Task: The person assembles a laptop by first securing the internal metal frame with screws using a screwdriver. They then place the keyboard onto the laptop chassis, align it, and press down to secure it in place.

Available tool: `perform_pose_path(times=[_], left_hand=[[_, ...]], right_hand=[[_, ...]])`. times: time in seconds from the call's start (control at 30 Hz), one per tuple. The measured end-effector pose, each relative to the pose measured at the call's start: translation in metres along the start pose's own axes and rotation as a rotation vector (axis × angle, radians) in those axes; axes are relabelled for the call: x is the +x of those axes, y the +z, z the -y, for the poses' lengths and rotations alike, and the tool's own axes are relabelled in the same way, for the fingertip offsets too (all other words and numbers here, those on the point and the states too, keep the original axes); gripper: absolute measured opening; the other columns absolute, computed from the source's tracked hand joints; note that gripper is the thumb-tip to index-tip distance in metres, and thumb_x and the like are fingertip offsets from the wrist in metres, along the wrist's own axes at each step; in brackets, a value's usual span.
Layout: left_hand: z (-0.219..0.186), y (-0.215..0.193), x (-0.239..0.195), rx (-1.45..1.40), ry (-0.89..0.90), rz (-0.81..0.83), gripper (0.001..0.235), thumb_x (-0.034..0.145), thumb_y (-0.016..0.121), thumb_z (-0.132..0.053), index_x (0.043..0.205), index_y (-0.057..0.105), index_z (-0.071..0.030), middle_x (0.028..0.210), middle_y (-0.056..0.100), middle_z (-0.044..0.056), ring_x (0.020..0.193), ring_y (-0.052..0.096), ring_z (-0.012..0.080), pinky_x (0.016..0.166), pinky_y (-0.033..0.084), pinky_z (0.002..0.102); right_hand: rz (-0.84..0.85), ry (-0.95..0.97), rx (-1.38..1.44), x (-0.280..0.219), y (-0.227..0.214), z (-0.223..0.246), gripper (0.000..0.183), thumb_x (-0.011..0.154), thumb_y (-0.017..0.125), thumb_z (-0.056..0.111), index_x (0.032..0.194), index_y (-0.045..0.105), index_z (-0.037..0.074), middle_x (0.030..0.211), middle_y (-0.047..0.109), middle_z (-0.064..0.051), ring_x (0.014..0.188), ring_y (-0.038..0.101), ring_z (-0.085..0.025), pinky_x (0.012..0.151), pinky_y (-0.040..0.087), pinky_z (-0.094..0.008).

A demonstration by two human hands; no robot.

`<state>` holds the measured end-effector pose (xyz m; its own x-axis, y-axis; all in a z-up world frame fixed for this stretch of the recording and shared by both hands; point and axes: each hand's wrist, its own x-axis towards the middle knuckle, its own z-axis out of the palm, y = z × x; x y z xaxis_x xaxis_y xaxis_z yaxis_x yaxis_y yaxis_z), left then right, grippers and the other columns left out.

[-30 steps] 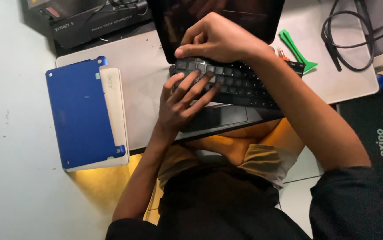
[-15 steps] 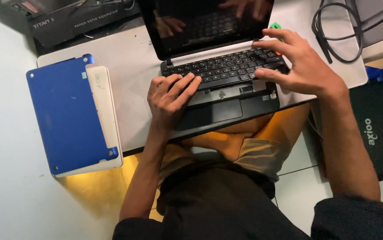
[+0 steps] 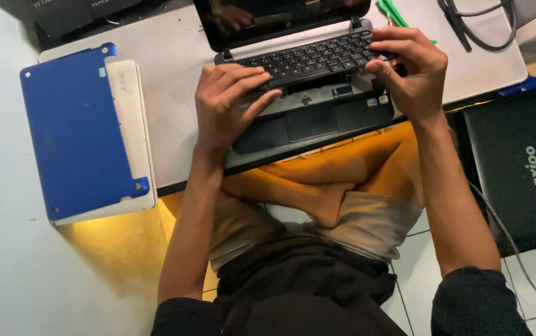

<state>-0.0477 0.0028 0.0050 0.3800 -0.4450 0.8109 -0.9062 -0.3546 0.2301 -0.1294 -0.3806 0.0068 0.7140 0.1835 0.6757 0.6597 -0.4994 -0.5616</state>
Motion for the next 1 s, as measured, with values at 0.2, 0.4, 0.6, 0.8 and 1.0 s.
perform_pose_path(times=[0.2, 0.4, 0.6, 0.8, 1.0], left_hand=[[-0.006, 0.001, 0.0, -0.13, -0.166, -0.003, 0.032, 0.113, 0.094, -0.036, 0.127, 0.083, -0.009, 0.124, 0.089, 0.01, 0.117, 0.082, 0.0274, 0.103, 0.053, 0.043], [-0.013, 0.0, 0.005, -0.113, -0.169, -0.066, 0.027, 0.111, 0.094, -0.036, 0.115, 0.086, -0.011, 0.114, 0.089, 0.007, 0.107, 0.082, 0.0237, 0.095, 0.052, 0.04], [-0.017, -0.003, 0.009, -0.114, -0.182, -0.053, 0.025, 0.109, 0.097, -0.032, 0.113, 0.084, -0.012, 0.114, 0.088, 0.006, 0.108, 0.081, 0.0239, 0.098, 0.05, 0.04], [-0.016, -0.001, 0.008, -0.07, -0.174, -0.036, 0.028, 0.11, 0.095, -0.036, 0.112, 0.084, -0.01, 0.113, 0.088, 0.008, 0.109, 0.081, 0.0259, 0.098, 0.053, 0.042], [-0.02, -0.004, 0.01, -0.035, -0.167, -0.064, 0.027, 0.109, 0.099, -0.03, 0.115, 0.084, -0.009, 0.12, 0.085, 0.007, 0.115, 0.076, 0.0281, 0.103, 0.05, 0.044]], right_hand=[[0.014, -0.077, -0.096, 0.001, 0.002, 0.003, 0.04, 0.13, 0.075, 0.019, 0.145, 0.072, -0.018, 0.151, 0.069, -0.039, 0.142, 0.073, -0.05, 0.112, 0.069, -0.051], [-0.224, -0.207, -0.459, -0.038, 0.005, -0.034, 0.042, 0.115, 0.098, 0.018, 0.117, 0.061, -0.001, 0.105, 0.061, -0.02, 0.106, 0.058, -0.038, 0.095, 0.048, -0.052], [-0.013, -0.257, -0.621, -0.029, 0.007, -0.016, 0.03, 0.109, 0.114, 0.009, 0.116, 0.086, 0.001, 0.091, 0.084, -0.008, 0.079, 0.07, -0.027, 0.106, 0.04, -0.048], [0.106, -0.301, -0.699, -0.016, 0.014, -0.007, 0.021, 0.12, 0.108, 0.011, 0.107, 0.092, 0.016, 0.075, 0.069, 0.004, 0.064, 0.047, -0.017, 0.103, 0.043, -0.04], [0.16, -0.326, -0.807, -0.018, 0.01, -0.008, 0.025, 0.124, 0.097, 0.01, 0.143, 0.096, 0.025, 0.114, 0.087, -0.008, 0.082, 0.061, -0.027, 0.075, 0.047, -0.04]])
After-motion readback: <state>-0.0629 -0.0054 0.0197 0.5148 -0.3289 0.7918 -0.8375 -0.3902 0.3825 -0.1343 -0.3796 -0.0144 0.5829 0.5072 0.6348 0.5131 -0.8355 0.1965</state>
